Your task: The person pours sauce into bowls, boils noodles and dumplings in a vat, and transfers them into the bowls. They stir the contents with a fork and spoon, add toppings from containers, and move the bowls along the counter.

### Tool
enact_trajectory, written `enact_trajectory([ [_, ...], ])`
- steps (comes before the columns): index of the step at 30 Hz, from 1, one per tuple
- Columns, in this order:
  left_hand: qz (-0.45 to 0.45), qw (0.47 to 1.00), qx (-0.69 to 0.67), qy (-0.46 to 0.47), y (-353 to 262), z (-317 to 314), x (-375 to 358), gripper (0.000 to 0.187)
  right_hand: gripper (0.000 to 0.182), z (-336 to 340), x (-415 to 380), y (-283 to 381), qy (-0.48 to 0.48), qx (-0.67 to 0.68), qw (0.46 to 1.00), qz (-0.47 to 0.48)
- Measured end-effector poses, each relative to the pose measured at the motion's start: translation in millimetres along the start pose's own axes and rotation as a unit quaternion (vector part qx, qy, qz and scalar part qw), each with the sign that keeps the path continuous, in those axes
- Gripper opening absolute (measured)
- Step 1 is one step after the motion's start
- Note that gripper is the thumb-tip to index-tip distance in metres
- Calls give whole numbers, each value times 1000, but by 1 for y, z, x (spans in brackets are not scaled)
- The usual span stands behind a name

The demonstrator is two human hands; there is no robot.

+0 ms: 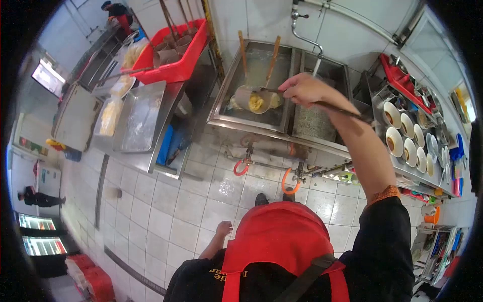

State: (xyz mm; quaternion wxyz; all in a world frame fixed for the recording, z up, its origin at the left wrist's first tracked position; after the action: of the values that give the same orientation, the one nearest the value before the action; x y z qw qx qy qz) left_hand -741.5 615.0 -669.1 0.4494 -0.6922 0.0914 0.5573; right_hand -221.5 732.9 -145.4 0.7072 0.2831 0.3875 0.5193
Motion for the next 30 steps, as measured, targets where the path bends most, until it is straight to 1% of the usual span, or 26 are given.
enact_trajectory([
  [1, 24, 995, -95, -7, 3, 0, -4, 14, 31, -4, 5, -9, 3, -19, 1000, 7],
  [2, -169, 967, 184, -40, -7, 3, -6, 16, 31, -7, 10, -15, 13, -28, 999, 30],
  [3, -356, 822, 439, -64, -11, 2, -9, 19, 31, -4, 15, -17, 16, -41, 998, 48],
  [4, -390, 833, 390, -50, 6, 7, 13, 25, 31, -2, 13, -12, 6, -115, 992, 61],
  [5, -386, 763, 511, -90, -12, 2, -5, 30, 29, -2, 18, -15, 1, -152, 986, 73],
  [6, -370, 781, 500, -57, -23, -4, -5, 30, 28, -6, 22, -22, 1, -172, 981, 88],
  [8, -321, 834, 448, 0, -36, -16, 4, 30, 25, -13, 26, -34, -5, -180, 977, 118],
  [10, -278, 861, 424, 26, -51, -30, 11, 31, 22, -10, 10, -45, -30, -152, 975, 162],
  [11, -260, 869, 419, 35, -57, -37, 15, 31, 21, 2, -12, -45, -49, -111, 975, 185],
  [13, -243, 876, 413, 44, -66, -52, 21, 31, 27, 36, -82, -63, -104, 48, 984, 133],
  [14, -232, 881, 409, 48, -69, -58, 25, 31, 33, 56, -118, -76, -65, 98, 989, 84],
  [15, -225, 883, 408, 52, -70, -65, 27, 31, 31, 76, -163, -87, -69, 233, 968, 58],
  [16, -221, 883, 410, 56, -73, -73, 27, 31, 31, 95, -204, -102, -111, 244, 963, 28],
  [18, -222, 879, 418, 66, -79, -91, 30, 31, 31, 123, -289, -134, -188, 254, 949, 4],
  [19, -223, 876, 422, 71, -81, -98, 32, 31, 33, 128, -328, -149, -244, 253, 936, 17],
  [21, -233, 866, 435, 80, -93, -119, 31, 31, 39, 114, -380, -179, -364, 248, 897, -27],
  [22, -237, 862, 440, 86, -98, -128, 33, 31, 41, 102, -388, -186, -441, 174, 875, -97],
  [25, -257, 838, 472, 98, -112, -144, 37, 32, 45, 75, -383, -271, -592, 59, 801, -68],
  [27, -270, 823, 489, 101, -124, -156, 45, 32, 46, 63, -379, -320, -645, -31, 759, -82],
  [28, -203, 880, 418, 100, -129, -157, 50, 32, 46, 57, -377, -338, -667, -75, 736, -89],
  [29, -120, 936, 317, 92, -133, -159, 56, 32, 46, 47, -376, -350, -693, -98, 712, -57],
  [30, -35, 987, 135, 76, -137, -157, 55, 32, 46, 38, -374, -358, -717, -121, 686, -23],
])
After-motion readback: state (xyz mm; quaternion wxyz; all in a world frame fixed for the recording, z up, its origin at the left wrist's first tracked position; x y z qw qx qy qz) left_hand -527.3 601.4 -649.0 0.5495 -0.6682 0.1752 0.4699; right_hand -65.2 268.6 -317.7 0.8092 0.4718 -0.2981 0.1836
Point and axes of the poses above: each hand's wrist, its own x-axis towards the middle knuckle, its own z-axis out of the back of the hand, y = z × x, the point moved 4 cm from there along x, towards the middle knuckle, and after that the axes turned 6 degrees about z, right-handed, at the moved point
